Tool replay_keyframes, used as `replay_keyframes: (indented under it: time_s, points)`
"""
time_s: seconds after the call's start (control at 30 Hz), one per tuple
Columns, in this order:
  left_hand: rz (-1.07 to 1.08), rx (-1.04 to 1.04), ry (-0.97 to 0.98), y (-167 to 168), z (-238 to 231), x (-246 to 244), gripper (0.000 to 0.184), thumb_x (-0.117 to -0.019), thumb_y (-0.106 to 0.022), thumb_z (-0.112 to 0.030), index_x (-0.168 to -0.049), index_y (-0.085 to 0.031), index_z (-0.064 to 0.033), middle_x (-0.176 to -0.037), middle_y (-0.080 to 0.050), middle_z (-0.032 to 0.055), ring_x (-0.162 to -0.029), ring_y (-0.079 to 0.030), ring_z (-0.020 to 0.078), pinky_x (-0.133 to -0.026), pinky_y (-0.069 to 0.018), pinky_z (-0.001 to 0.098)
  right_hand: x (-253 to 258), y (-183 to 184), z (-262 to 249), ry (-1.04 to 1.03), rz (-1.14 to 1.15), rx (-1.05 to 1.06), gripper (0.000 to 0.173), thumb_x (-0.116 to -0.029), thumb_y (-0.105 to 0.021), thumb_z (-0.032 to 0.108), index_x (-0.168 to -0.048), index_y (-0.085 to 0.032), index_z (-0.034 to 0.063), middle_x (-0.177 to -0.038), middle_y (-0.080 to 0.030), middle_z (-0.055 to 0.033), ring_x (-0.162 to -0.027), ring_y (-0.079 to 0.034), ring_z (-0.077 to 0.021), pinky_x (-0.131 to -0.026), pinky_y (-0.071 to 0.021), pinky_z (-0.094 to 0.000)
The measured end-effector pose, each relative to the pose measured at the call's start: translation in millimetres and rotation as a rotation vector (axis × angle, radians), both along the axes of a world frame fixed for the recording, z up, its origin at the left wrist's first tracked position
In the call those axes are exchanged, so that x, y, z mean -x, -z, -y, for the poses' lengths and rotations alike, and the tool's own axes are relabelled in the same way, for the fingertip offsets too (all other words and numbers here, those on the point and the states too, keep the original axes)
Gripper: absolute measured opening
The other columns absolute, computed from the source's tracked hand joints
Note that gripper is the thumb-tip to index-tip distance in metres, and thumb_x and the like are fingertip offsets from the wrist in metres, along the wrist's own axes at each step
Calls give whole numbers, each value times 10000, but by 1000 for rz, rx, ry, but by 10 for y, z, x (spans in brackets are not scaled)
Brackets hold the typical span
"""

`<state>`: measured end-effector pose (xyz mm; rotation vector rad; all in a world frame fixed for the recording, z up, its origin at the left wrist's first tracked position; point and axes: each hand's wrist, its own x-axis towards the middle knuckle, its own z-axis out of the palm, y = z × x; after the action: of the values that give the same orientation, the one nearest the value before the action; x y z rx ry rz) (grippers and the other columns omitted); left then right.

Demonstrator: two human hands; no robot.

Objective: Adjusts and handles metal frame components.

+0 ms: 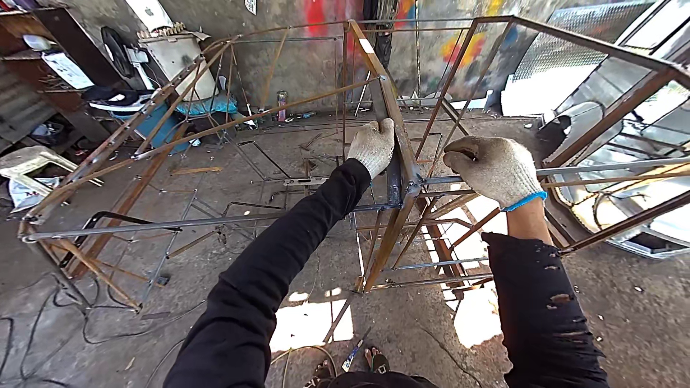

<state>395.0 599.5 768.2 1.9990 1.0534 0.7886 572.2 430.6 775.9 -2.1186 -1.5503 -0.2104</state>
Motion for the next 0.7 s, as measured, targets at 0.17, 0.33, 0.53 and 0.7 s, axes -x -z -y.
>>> replay_keyframes:
  time_s: [0.17, 0.33, 0.53, 0.7]
  points:
    - [58, -16, 24, 38, -31, 24, 491, -1105, -370, -419, -1004, -685, -57, -913, -669, 136, -868, -671, 271, -778, -542, 515, -25, 103, 67, 12, -17, -45, 314, -978, -549, 523, -1067, -759, 308, -755, -678, -15, -618, -629, -245, -518, -453, -577]
    - [86, -19, 26, 46, -61, 12, 460, -1094, -407, -404, -904, -654, -65, -834, -634, 115, -824, -648, 260, -747, -521, 509, 17, -7, -5, 42, -14, 7, 290, -991, -561, 478, -1082, -765, 294, -806, -714, -10, -699, -673, -253, -595, -485, -616]
    - [-108, -100, 47, -53, -113, 75, 509, -1091, -358, -452, -896, -645, -79, -879, -662, 128, -890, -677, 290, -764, -537, 541, -12, 100, 88, 28, -30, -21, 301, -989, -565, 521, -1102, -751, 312, -782, -691, -2, -617, -633, -217, -530, -477, -568]
    - [55, 61, 63, -23, -147, 75, 461, -1099, -403, -427, -965, -653, -64, -842, -623, 124, -756, -632, 257, -681, -525, 490, 0, 26, -2, 30, -21, 3, 310, -978, -566, 500, -1108, -760, 296, -818, -715, 3, -679, -666, -224, -582, -491, -596]
